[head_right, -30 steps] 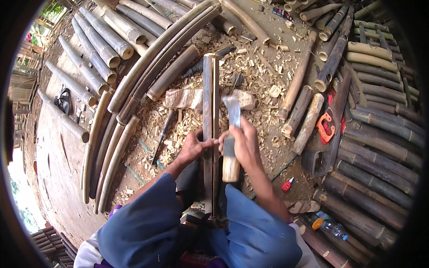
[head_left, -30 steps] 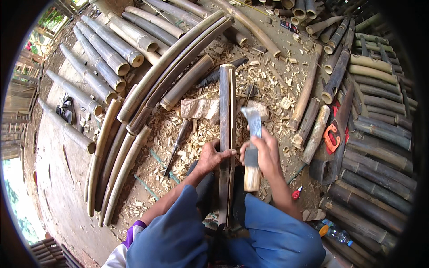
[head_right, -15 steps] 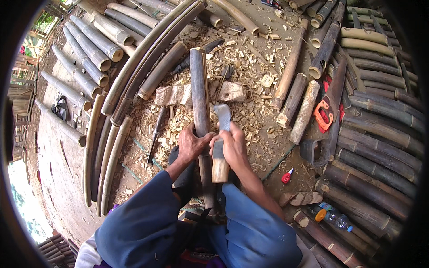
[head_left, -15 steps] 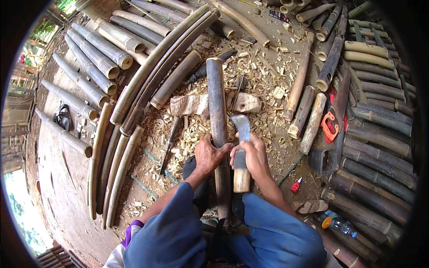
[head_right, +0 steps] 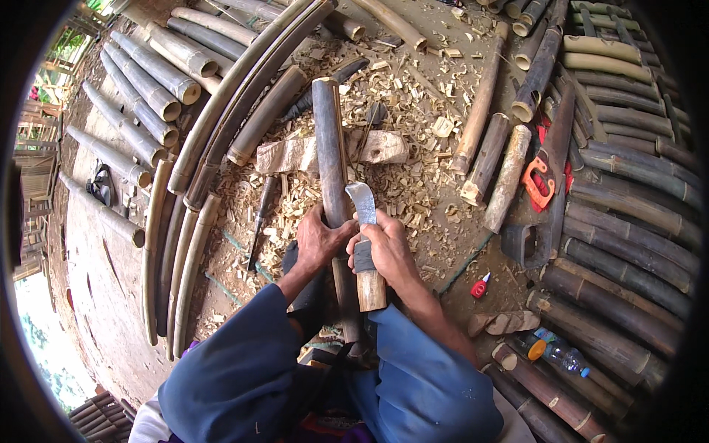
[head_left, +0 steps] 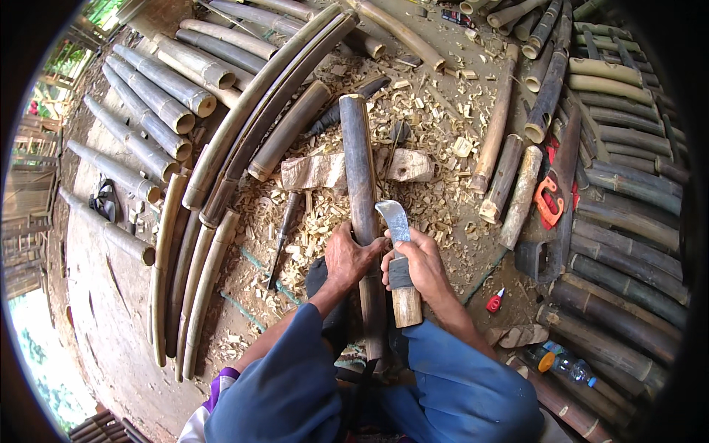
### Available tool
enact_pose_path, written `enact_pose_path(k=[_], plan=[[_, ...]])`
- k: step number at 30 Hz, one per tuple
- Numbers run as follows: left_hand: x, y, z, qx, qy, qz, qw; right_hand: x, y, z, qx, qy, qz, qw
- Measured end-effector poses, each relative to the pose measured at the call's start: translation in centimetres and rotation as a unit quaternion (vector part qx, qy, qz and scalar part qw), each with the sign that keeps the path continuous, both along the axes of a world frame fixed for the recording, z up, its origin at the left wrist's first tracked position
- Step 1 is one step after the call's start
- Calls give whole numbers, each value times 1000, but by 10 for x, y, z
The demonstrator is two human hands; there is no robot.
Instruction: The person sits on the ground and uses a wooden mallet to strike a metal wedge into a bamboo pole, splitting it lengthwise. They then use a knife to clean the split edges and separate the bamboo into sections.
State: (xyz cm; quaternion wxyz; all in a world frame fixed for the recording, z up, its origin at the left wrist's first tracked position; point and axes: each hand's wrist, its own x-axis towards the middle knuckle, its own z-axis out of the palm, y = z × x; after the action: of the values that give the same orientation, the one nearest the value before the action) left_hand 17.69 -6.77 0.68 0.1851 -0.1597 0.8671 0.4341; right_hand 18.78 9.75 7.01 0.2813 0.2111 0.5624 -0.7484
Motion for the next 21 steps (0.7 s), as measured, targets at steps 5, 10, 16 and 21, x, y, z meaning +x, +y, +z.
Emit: enact_pose_path(k=[5,10,16,21], plan=[[1,-1,-5,-11,12,-11,1000,-7,-5,0,12,19,-15,1000],[3,-1,-8,-40,32,-14,999,-17,-8,-11,37,63,-1,997],[4,-1,-9,11,56,-12,998,-83,-11,-13,75,134,-10,988],[3,-5,-10,0,42,-28,999,-133,-5,-12,37,117,26,992]])
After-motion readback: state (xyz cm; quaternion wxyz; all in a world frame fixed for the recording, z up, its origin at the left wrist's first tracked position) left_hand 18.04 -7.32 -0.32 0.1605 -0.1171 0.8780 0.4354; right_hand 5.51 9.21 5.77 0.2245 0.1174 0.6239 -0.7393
